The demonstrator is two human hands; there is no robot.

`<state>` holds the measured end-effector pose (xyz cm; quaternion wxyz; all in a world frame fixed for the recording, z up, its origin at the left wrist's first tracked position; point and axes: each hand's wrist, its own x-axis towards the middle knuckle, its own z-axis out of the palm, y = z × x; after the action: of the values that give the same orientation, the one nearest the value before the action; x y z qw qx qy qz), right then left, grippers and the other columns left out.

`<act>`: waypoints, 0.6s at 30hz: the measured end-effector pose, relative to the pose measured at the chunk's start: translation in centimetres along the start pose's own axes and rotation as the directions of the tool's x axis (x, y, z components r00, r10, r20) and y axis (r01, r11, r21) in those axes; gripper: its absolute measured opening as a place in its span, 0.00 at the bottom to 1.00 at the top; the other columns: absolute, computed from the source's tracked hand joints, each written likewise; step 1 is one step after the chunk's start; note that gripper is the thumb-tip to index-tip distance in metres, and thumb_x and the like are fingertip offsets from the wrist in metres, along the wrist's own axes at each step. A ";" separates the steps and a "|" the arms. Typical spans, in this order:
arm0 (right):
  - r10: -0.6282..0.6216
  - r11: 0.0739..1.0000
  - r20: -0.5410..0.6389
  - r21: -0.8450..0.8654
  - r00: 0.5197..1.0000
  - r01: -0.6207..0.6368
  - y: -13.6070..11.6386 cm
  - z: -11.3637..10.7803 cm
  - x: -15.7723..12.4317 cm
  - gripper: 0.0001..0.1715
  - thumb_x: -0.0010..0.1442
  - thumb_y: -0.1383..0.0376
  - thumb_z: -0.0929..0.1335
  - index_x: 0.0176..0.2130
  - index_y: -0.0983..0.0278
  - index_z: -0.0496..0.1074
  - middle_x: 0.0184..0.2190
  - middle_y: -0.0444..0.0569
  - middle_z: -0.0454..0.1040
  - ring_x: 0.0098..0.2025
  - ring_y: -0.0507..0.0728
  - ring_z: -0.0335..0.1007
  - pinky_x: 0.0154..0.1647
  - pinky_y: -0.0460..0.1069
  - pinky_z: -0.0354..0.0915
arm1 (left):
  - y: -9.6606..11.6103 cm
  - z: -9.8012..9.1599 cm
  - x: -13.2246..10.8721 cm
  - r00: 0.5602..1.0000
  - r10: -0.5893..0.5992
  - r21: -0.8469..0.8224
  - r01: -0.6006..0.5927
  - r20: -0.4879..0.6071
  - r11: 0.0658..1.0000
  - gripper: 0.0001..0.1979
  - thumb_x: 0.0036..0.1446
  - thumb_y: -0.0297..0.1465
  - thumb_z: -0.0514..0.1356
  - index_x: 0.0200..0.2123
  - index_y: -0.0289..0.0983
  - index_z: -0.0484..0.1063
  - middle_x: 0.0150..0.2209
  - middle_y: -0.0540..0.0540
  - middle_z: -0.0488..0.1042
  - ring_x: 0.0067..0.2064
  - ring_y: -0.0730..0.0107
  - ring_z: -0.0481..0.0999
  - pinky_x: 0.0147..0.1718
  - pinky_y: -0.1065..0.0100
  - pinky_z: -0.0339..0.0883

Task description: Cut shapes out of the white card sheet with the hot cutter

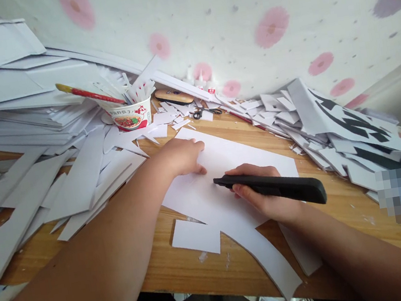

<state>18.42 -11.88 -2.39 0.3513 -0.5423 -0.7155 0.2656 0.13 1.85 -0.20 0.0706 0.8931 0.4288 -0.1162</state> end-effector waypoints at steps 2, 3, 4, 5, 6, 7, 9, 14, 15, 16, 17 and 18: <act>0.018 1.000 -0.014 -0.008 1.000 -0.018 -0.2 0.1 -0.2 0.13 0.58 0.64 0.66 0.43 0.63 0.74 0.31 0.48 0.80 0.31 0.55 0.76 0.33 0.50 0.70 | 0.0 0.0 0.0 1.000 -0.004 -0.004 0.004 0.001 1.000 0.29 0.51 0.49 0.61 0.54 0.43 0.66 0.58 0.44 0.69 0.50 0.51 0.73 0.47 0.58 0.68; 0.026 1.000 -0.019 -0.011 0.999 -0.026 -0.3 0.1 -0.3 0.13 0.58 0.64 0.66 0.43 0.63 0.75 0.31 0.48 0.80 0.31 0.55 0.76 0.33 0.50 0.70 | 0.0 0.0 0.0 1.000 -0.006 -0.005 0.006 0.001 1.000 0.29 0.51 0.49 0.61 0.54 0.43 0.66 0.58 0.44 0.69 0.51 0.51 0.73 0.46 0.58 0.68; 0.033 0.999 -0.023 -0.013 0.999 -0.033 -0.4 0.2 -0.3 0.13 0.57 0.64 0.66 0.43 0.63 0.75 0.32 0.48 0.80 0.31 0.55 0.77 0.33 0.50 0.70 | 0.0 0.0 0.0 1.000 -0.008 -0.005 0.008 0.001 1.000 0.29 0.51 0.49 0.61 0.54 0.44 0.66 0.58 0.44 0.69 0.51 0.51 0.73 0.46 0.58 0.68; 0.039 0.999 -0.027 -0.016 0.999 -0.040 -0.5 0.2 -0.4 0.13 0.57 0.63 0.66 0.43 0.63 0.74 0.32 0.48 0.80 0.31 0.55 0.77 0.32 0.50 0.70 | 0.0 0.1 0.1 1.000 -0.008 -0.005 0.008 0.001 1.000 0.29 0.50 0.49 0.61 0.53 0.44 0.66 0.58 0.44 0.69 0.51 0.51 0.73 0.46 0.58 0.68; 0.043 0.999 -0.033 -0.020 0.999 -0.043 -0.6 0.2 -0.5 0.13 0.57 0.63 0.66 0.43 0.63 0.74 0.32 0.48 0.80 0.31 0.56 0.77 0.32 0.50 0.71 | 0.0 0.1 0.1 1.000 -0.007 -0.004 0.007 0.001 1.000 0.29 0.50 0.49 0.61 0.53 0.44 0.66 0.58 0.44 0.68 0.51 0.51 0.73 0.46 0.59 0.68; 0.044 0.999 -0.039 -0.024 0.998 -0.045 -0.6 0.1 -0.5 0.13 0.57 0.63 0.66 0.42 0.62 0.74 0.32 0.49 0.80 0.32 0.56 0.77 0.32 0.50 0.71 | -0.1 0.1 0.1 1.000 -0.006 -0.005 0.006 0.000 1.000 0.29 0.50 0.49 0.61 0.54 0.44 0.65 0.59 0.44 0.68 0.51 0.51 0.73 0.46 0.59 0.68; 0.041 0.998 -0.047 -0.034 0.998 -0.043 -0.6 0.1 -0.7 0.13 0.57 0.63 0.66 0.42 0.62 0.74 0.32 0.49 0.80 0.33 0.57 0.77 0.32 0.50 0.71 | -0.1 0.1 0.1 1.000 -0.007 -0.006 0.007 0.001 1.000 0.29 0.50 0.49 0.61 0.54 0.44 0.65 0.60 0.44 0.67 0.51 0.51 0.73 0.46 0.59 0.68; 0.062 0.998 -0.031 -0.014 0.998 -0.063 -0.3 -0.2 -1.2 0.12 0.57 0.63 0.67 0.42 0.62 0.75 0.31 0.48 0.80 0.32 0.57 0.77 0.31 0.49 0.71 | -0.1 0.1 0.1 1.000 0.005 -0.007 -0.005 -0.008 1.000 0.27 0.50 0.49 0.61 0.52 0.43 0.67 0.58 0.44 0.69 0.50 0.52 0.74 0.46 0.59 0.68; 0.068 0.998 -0.025 0.000 0.997 -0.068 -0.2 -0.3 -1.4 0.12 0.58 0.63 0.67 0.43 0.61 0.75 0.31 0.48 0.80 0.33 0.57 0.77 0.31 0.49 0.71 | -0.1 0.1 0.1 1.000 0.010 -0.007 -0.010 -0.011 1.000 0.27 0.50 0.49 0.61 0.51 0.43 0.67 0.58 0.44 0.69 0.50 0.51 0.73 0.46 0.59 0.67; 0.074 0.997 -0.017 0.012 0.997 -0.074 -0.2 -0.4 -1.6 0.12 0.58 0.63 0.67 0.43 0.61 0.75 0.32 0.48 0.80 0.33 0.57 0.77 0.32 0.49 0.71 | -0.1 0.1 0.1 1.000 0.013 -0.009 -0.013 -0.013 1.000 0.28 0.50 0.49 0.61 0.52 0.43 0.67 0.58 0.44 0.69 0.50 0.51 0.73 0.46 0.59 0.67; 0.082 0.996 -0.011 0.022 0.997 -0.082 -0.1 -0.4 -1.8 0.13 0.58 0.64 0.67 0.43 0.61 0.75 0.32 0.48 0.79 0.33 0.56 0.77 0.32 0.49 0.71 | -0.1 0.1 0.1 1.000 0.014 -0.010 -0.014 -0.013 1.000 0.28 0.50 0.49 0.61 0.52 0.43 0.66 0.58 0.44 0.69 0.50 0.51 0.73 0.46 0.59 0.67; 0.090 0.996 -0.004 0.028 0.996 -0.090 -0.1 -0.5 -2.0 0.13 0.59 0.64 0.67 0.44 0.60 0.75 0.32 0.47 0.79 0.33 0.56 0.77 0.33 0.49 0.71 | -0.1 0.1 0.1 1.000 0.012 -0.012 -0.013 -0.012 1.000 0.29 0.50 0.49 0.61 0.52 0.43 0.66 0.58 0.44 0.68 0.50 0.51 0.73 0.46 0.59 0.68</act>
<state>19.13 -13.87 -2.43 0.3485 -0.5696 -0.6857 0.2897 0.11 1.94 -0.28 0.0744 0.8960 0.4243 -0.1079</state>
